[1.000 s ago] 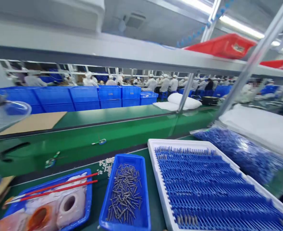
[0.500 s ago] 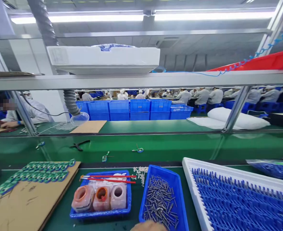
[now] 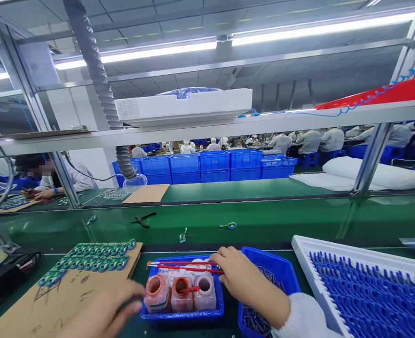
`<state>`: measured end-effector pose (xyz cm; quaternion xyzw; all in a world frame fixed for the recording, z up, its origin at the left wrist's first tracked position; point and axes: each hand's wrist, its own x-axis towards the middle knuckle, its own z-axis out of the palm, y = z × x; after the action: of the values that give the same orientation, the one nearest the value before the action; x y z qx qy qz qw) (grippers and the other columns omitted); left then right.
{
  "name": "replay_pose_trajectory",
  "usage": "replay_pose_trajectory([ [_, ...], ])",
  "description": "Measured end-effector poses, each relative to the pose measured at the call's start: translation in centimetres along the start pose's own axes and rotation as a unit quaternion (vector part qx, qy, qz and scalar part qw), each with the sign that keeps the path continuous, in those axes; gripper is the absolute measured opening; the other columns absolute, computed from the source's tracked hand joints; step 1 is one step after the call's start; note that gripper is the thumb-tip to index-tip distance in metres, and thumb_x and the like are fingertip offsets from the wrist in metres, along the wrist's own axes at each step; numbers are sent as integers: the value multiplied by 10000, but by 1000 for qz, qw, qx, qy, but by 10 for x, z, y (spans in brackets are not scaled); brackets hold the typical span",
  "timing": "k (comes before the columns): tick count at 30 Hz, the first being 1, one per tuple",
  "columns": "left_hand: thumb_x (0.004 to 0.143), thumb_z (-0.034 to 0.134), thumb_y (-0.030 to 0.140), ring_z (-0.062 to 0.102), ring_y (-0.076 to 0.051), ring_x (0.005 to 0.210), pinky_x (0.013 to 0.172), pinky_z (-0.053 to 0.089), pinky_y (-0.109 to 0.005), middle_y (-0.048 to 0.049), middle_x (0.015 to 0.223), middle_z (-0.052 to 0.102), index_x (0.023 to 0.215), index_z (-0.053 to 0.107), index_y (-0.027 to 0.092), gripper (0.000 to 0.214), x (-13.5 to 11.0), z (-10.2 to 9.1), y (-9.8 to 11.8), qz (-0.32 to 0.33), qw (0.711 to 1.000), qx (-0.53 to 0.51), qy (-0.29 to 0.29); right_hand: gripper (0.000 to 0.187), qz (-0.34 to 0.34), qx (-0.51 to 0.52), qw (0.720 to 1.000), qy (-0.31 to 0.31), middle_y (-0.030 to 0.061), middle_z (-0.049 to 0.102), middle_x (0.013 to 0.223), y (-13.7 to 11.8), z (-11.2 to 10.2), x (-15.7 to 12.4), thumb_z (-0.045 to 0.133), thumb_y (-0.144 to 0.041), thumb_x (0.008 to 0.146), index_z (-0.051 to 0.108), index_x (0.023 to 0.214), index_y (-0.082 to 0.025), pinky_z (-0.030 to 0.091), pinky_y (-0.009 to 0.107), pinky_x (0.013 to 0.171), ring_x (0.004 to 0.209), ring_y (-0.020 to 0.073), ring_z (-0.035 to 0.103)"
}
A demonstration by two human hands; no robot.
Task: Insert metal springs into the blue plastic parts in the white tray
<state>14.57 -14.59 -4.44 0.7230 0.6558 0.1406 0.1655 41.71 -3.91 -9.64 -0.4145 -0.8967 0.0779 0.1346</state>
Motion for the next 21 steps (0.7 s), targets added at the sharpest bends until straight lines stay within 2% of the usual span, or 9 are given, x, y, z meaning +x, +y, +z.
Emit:
replay_pose_trajectory([
  [3, 847, 390, 292, 606, -244, 969, 846, 437, -343, -79, 1051, 690, 1000, 647, 199, 313, 36, -20, -14, 9, 998, 59, -12, 339, 2, 4, 999, -54, 79, 515, 1009, 16, 10, 17, 750, 6, 812, 589, 1088, -107, 424, 460, 853, 964, 295, 475],
  [5, 842, 410, 255, 609, -227, 940, 828, 435, -336, -80, 1029, 691, 980, 648, 183, 284, 63, -24, -21, 32, 997, 64, -27, 286, -7, 29, 996, -81, 60, 516, 1019, 25, 19, 23, 740, -52, 865, 578, 1092, -112, 430, 437, 870, 976, 273, 489],
  [8, 852, 458, 263, 620, -201, 854, 773, 454, -348, -61, 951, 693, 956, 646, 167, 236, 97, -20, -28, 65, 994, 60, -64, 230, -9, 75, 993, -86, 61, 520, 1021, 32, 30, 27, 695, -53, 907, 560, 1088, -99, 451, 399, 860, 956, 250, 513],
  [11, 857, 514, 320, 617, -193, 852, 784, 465, -390, -53, 939, 673, 945, 629, 145, 227, 122, -10, -31, 91, 989, 57, -98, 189, -4, 113, 991, -77, 51, 525, 990, 35, 36, 28, 665, -44, 924, 558, 1070, -100, 466, 370, 828, 911, 231, 528],
  [15, 856, 530, 339, 606, -201, 901, 813, 469, -419, -58, 989, 650, 983, 611, 148, 243, 137, 5, -33, 103, 985, 58, -123, 71, 16, 135, 988, -68, 22, 531, 867, 38, 38, 31, 620, -32, 949, 585, 942, -93, 487, 330, 758, 799, 198, 550],
  [21, 857, 535, 324, 610, -208, 912, 809, 483, -425, -57, 1016, 646, 1032, 603, 162, 248, 138, 17, -28, 98, 982, 78, -144, 150, 45, 154, 987, 12, 15, 518, 845, 41, 47, 40, 564, -4, 971, 569, 846, -86, 486, 318, 755, 784, 184, 546],
])
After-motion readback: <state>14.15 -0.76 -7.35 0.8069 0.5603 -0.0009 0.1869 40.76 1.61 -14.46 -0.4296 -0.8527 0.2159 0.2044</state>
